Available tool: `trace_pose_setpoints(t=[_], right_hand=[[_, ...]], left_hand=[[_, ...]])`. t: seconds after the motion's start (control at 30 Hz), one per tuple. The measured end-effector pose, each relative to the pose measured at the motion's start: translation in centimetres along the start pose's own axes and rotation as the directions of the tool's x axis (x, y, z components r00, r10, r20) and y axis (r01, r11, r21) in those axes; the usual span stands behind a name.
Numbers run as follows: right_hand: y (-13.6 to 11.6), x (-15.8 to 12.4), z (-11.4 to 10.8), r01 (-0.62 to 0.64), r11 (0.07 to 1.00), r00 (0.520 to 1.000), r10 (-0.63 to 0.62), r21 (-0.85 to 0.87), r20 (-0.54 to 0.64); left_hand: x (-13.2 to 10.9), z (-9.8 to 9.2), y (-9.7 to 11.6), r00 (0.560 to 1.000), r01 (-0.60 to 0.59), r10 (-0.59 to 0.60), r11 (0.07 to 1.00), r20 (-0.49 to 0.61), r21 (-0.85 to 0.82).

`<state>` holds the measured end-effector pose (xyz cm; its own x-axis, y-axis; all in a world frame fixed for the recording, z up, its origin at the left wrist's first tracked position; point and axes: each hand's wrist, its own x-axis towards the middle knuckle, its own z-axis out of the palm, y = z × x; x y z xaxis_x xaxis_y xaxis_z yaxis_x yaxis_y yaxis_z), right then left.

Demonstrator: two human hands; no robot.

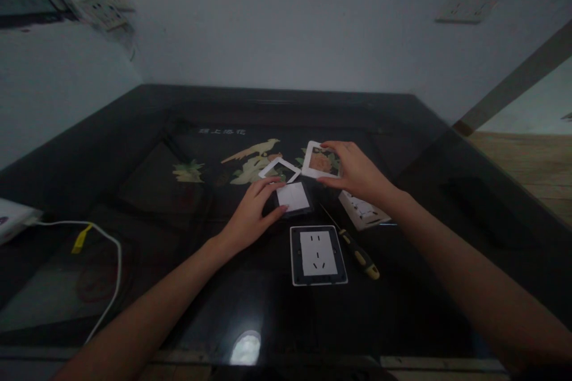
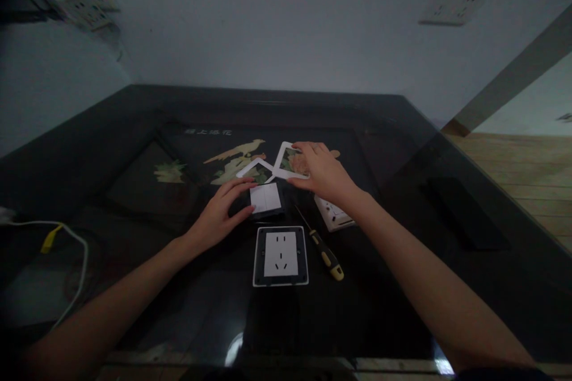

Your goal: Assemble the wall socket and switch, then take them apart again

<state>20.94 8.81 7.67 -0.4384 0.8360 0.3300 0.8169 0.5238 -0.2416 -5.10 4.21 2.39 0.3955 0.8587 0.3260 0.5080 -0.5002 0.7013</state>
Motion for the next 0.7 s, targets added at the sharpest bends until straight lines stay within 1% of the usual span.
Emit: trace_pose_setpoints(t=[0.07, 0.13, 0.17, 0.2, 0.27, 0.33, 0.4, 0.43, 0.47, 0.5, 0.53, 0.57, 0.6, 0.63, 0.67, 0.7], right_hand=[[-1.8, -1.7, -1.5, 0.074, 0.996, 0.997, -0.074, 0.058, 0.010], [-3.8, -3.6, -2.4, 0.162, 0.978, 0.985, -0.168, 0.133, 0.039], [-4.7, -4.5, -2.6, 0.232, 0.948, 0.969, -0.244, 0.217, 0.030], [-5.4, -5.4, -2.7, 0.264, 0.924, 0.957, -0.288, 0.278, 0.046], [-6.4, -6.6, -2.6, 0.304, 0.882, 0.934, -0.351, 0.361, 0.072], [-6.6, -7.4, -2.2, 0.312, 0.855, 0.920, -0.381, 0.415, 0.092], [-6.2, -7.9, -1.6, 0.295, 0.829, 0.923, -0.376, 0.476, 0.082], [-5.9, -8.1, -1.4, 0.267, 0.815, 0.936, -0.347, 0.515, 0.063], [-5.6, -8.3, -1.2, 0.220, 0.796, 0.956, -0.291, 0.564, 0.039], [-5.3, -8.6, -1.1, 0.154, 0.768, 0.978, -0.206, 0.621, 0.012], [-5.1, -8.8, -1.0, 0.075, 0.729, 0.996, -0.093, 0.680, -0.010], [-4.9, -9.0, -1.0, -0.012, 0.679, 0.999, 0.037, 0.734, -0.017], [-4.8, -9.2, -1.1, -0.100, 0.622, 0.987, 0.163, 0.777, -0.004], [-4.8, -9.4, -1.1, -0.180, 0.562, 0.963, 0.268, 0.808, 0.028], [-4.7, -9.4, -1.2, -0.246, 0.505, 0.937, 0.341, 0.827, 0.070], [-4.8, -9.5, -1.3, -0.297, 0.454, 0.917, 0.381, 0.840, 0.119]], left_hand=[[-0.1, -0.6, 1.2, 1.000, 0.021, -0.022, 0.998, -0.012, -0.067], [-0.4, -1.1, 2.6, 0.998, 0.064, -0.062, 0.979, 0.014, -0.191], [-0.5, -1.3, 3.3, 0.994, 0.112, -0.105, 0.936, 0.039, -0.333], [-0.6, -1.5, 4.0, 0.987, 0.158, -0.137, 0.879, 0.079, -0.450], [-0.9, -1.7, 5.1, 0.964, 0.263, -0.178, 0.751, 0.199, -0.606], [-1.1, -1.7, 5.7, 0.928, 0.367, -0.203, 0.647, 0.313, -0.668], [-1.3, -1.6, 6.0, 0.894, 0.445, -0.235, 0.564, 0.382, -0.695], [-1.4, -1.6, 6.0, 0.883, 0.469, -0.253, 0.532, 0.396, -0.705], [-1.5, -1.5, 5.9, 0.875, 0.484, -0.270, 0.507, 0.402, -0.713], [-1.6, -1.5, 5.9, 0.869, 0.494, -0.284, 0.492, 0.404, -0.717], [-1.6, -1.6, 5.8, 0.867, 0.498, -0.297, 0.483, 0.400, -0.720], [-1.7, -1.6, 5.7, 0.867, 0.497, -0.307, 0.477, 0.393, -0.725], [-1.8, -1.6, 5.6, 0.868, 0.495, -0.315, 0.472, 0.385, -0.730], [-1.8, -1.6, 5.5, 0.868, 0.493, -0.321, 0.466, 0.378, -0.735], [-1.9, -1.6, 5.4, 0.868, 0.491, -0.325, 0.459, 0.375, -0.740], [-1.9, -1.6, 5.4, 0.868, 0.489, -0.330, 0.451, 0.370, -0.746]])
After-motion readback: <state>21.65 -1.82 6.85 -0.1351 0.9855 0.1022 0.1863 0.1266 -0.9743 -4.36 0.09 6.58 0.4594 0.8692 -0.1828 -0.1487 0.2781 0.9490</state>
